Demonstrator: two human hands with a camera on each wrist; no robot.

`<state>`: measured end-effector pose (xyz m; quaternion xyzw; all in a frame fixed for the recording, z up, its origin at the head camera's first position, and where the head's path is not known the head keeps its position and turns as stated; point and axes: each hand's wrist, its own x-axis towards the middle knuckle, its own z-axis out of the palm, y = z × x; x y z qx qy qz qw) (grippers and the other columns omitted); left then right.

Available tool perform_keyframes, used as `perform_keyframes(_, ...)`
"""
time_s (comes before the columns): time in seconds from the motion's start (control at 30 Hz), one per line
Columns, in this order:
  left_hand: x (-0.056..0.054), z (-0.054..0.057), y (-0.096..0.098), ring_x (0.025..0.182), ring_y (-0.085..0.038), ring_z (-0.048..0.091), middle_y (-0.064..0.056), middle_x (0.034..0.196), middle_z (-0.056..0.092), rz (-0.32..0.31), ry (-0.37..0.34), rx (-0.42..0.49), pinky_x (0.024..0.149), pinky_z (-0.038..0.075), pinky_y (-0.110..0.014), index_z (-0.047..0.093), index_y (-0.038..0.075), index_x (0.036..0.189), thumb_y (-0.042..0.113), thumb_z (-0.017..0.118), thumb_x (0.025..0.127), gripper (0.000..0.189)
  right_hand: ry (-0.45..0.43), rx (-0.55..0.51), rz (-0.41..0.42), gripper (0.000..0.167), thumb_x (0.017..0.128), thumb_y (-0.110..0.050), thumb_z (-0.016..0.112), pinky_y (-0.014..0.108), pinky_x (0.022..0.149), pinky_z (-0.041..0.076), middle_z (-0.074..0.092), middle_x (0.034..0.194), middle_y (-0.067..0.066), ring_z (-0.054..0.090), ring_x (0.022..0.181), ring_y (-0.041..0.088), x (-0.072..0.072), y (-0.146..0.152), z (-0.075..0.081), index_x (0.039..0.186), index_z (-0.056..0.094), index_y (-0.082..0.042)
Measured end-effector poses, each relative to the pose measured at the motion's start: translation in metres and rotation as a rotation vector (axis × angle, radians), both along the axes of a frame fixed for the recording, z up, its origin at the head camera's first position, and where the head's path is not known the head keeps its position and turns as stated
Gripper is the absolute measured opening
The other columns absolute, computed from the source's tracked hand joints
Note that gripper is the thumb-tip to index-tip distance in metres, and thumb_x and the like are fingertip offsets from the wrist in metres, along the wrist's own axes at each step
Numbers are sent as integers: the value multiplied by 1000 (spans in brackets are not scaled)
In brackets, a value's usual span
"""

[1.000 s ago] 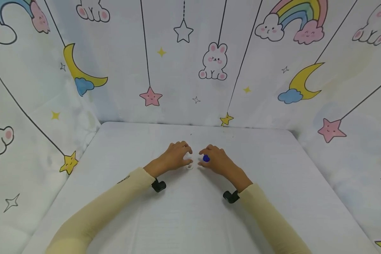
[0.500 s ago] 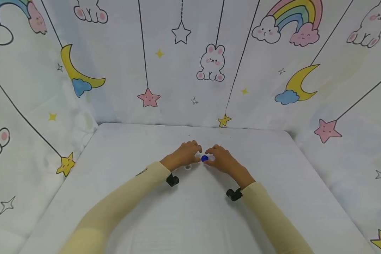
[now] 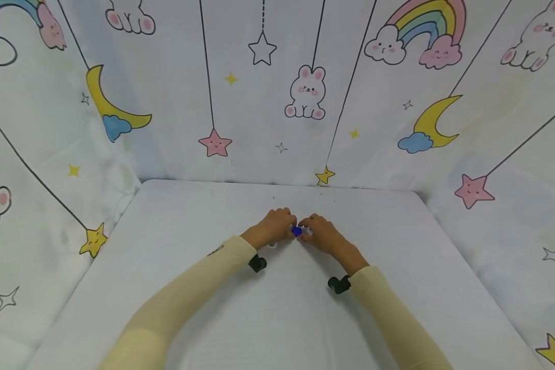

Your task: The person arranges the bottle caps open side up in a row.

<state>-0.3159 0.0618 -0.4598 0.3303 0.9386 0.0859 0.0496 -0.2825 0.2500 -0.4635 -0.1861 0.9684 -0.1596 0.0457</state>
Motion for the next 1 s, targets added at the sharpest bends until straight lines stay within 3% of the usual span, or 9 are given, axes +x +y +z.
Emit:
perform_keyframes(0.73,3,-1,0,115,-23,61,-6,126,65,-23,30,-15,102,49,-44,71,15,131,31,76,100,35,43,2,12,33,98,-21,78,55,94,52,66,115,10,63,108,29,-3,-1,-8,127,73,-5)
perform_keyframes(1.0,6,-1,-3,120,-23,61,-6,131,64,-28,43,24,102,47,-42,71,15,130,29,76,100,34,13,-28,7,34,99,-22,77,54,102,51,67,117,10,64,113,29,-3,-1,-5,128,72,-5)
